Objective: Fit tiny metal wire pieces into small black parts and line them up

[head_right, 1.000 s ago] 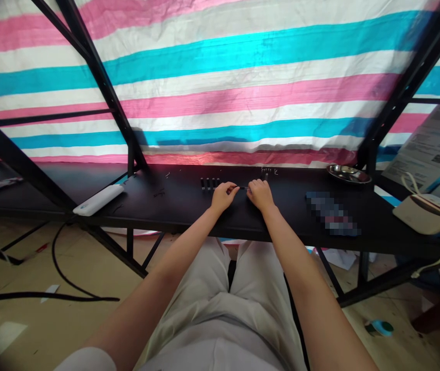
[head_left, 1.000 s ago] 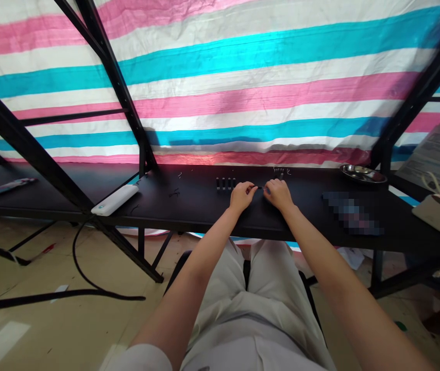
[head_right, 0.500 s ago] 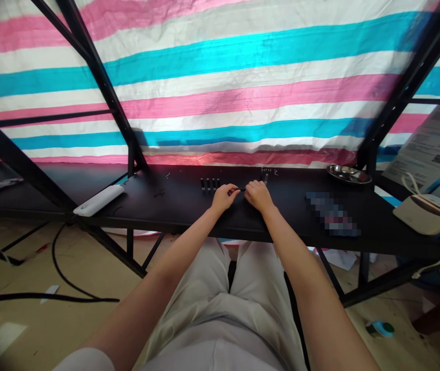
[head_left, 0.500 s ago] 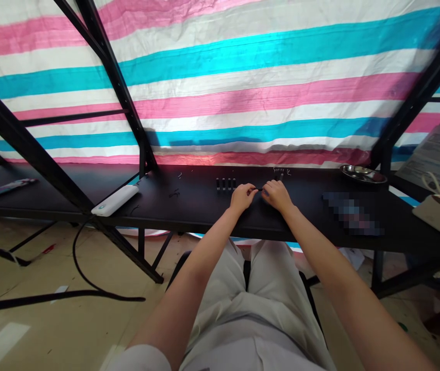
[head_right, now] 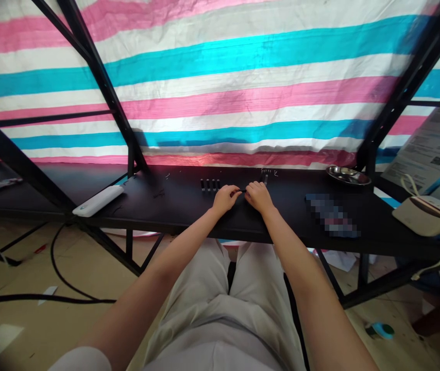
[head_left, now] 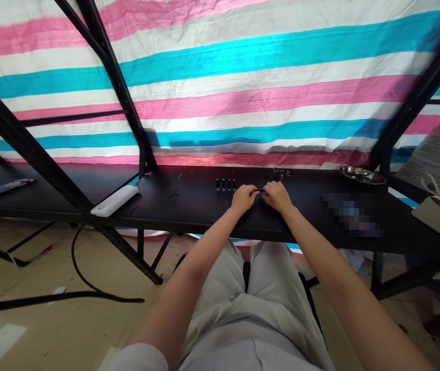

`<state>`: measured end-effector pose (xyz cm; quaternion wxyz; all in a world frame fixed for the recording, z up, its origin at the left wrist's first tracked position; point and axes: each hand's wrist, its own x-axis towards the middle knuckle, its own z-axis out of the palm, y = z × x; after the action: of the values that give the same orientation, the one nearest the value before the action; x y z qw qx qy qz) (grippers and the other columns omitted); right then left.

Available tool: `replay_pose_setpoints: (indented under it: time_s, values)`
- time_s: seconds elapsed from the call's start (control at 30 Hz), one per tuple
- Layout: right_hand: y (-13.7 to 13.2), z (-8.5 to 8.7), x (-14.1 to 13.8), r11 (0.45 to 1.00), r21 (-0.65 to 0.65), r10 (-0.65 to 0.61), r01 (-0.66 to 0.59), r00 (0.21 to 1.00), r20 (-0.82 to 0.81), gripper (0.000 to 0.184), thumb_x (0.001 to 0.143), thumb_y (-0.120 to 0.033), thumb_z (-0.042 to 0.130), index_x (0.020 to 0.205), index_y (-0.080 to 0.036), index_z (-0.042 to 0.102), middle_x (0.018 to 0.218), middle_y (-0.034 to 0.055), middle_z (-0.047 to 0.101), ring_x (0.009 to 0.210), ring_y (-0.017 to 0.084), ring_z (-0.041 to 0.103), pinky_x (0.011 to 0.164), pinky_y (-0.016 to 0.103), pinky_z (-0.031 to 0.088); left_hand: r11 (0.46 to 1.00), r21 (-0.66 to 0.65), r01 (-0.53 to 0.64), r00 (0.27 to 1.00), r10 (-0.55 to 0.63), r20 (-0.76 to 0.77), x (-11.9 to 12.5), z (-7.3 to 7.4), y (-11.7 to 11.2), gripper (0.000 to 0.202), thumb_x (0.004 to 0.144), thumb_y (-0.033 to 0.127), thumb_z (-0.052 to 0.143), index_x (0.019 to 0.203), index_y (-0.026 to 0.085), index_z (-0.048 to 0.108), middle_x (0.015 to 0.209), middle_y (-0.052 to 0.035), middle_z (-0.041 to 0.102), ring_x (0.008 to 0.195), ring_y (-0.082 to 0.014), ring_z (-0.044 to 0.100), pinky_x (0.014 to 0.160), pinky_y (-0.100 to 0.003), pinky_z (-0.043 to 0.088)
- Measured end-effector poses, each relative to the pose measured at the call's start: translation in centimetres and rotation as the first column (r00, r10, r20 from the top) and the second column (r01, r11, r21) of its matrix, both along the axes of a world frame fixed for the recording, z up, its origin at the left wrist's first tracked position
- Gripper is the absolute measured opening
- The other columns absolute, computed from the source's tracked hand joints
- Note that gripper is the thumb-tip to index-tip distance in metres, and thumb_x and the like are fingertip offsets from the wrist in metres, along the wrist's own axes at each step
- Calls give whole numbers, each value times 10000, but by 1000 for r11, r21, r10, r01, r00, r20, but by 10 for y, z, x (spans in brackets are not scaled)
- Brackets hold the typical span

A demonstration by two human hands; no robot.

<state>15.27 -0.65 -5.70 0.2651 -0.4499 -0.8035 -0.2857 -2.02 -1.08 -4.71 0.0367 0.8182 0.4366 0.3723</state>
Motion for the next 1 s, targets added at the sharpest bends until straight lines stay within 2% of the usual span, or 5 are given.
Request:
replay_pose_setpoints:
  time_s: [0.17, 0.37, 0.53, 0.67, 1.0]
  values:
    - [1, 0, 0, 999, -10, -40, 40, 999, -27, 117, 806, -202, 485, 734, -166, 570, 742, 69, 566, 755, 197, 440, 679, 315, 250, 994, 104, 14, 976, 9, -217, -3, 16, 4, 220, 886, 301, 482, 958, 173, 646, 896, -54, 650, 847, -172, 531, 753, -282, 409]
    - [-1, 2, -7, 997, -59, -50, 45, 996, -78, 116, 827, -233, 497, 807, -164, 588, 786, 69, 602, 782, 199, 472, 690, 313, 256, 961, 151, 233, 780, -91, -619, -8, 73, 17, 133, 822, 208, 566, 852, 156, 684, 961, -85, 624, 982, -212, 500, 818, -335, 333]
    - [0, 1, -7, 995, -94, -50, 41, 995, -86, 132, 845, -233, 484, 850, -161, 595, 817, 73, 614, 798, 200, 484, 705, 318, 260, 969, 136, 205, 682, -42, -730, -11, 107, 31, 144, 768, 110, 584, 843, 149, 700, 1003, -99, 623, 1016, -229, 481, 841, -352, 301]
    - [1, 0, -6, 993, -112, -49, 40, 995, -83, 139, 847, -230, 473, 836, -165, 595, 799, 77, 611, 797, 203, 483, 700, 315, 261, 985, 114, 128, 633, 7, -774, -19, 111, 39, 169, 733, 81, 596, 838, 155, 707, 1035, -105, 619, 1039, -241, 467, 870, -369, 288]
    - [0, 2, -7, 987, -151, -63, 49, 994, -89, 147, 835, -198, 456, 812, -167, 598, 793, 77, 601, 795, 197, 466, 700, 313, 254, 989, 133, 67, 586, 69, -808, -26, 94, 45, 249, 762, 63, 522, 880, 165, 716, 1077, -118, 612, 1053, -249, 473, 901, -419, 302]
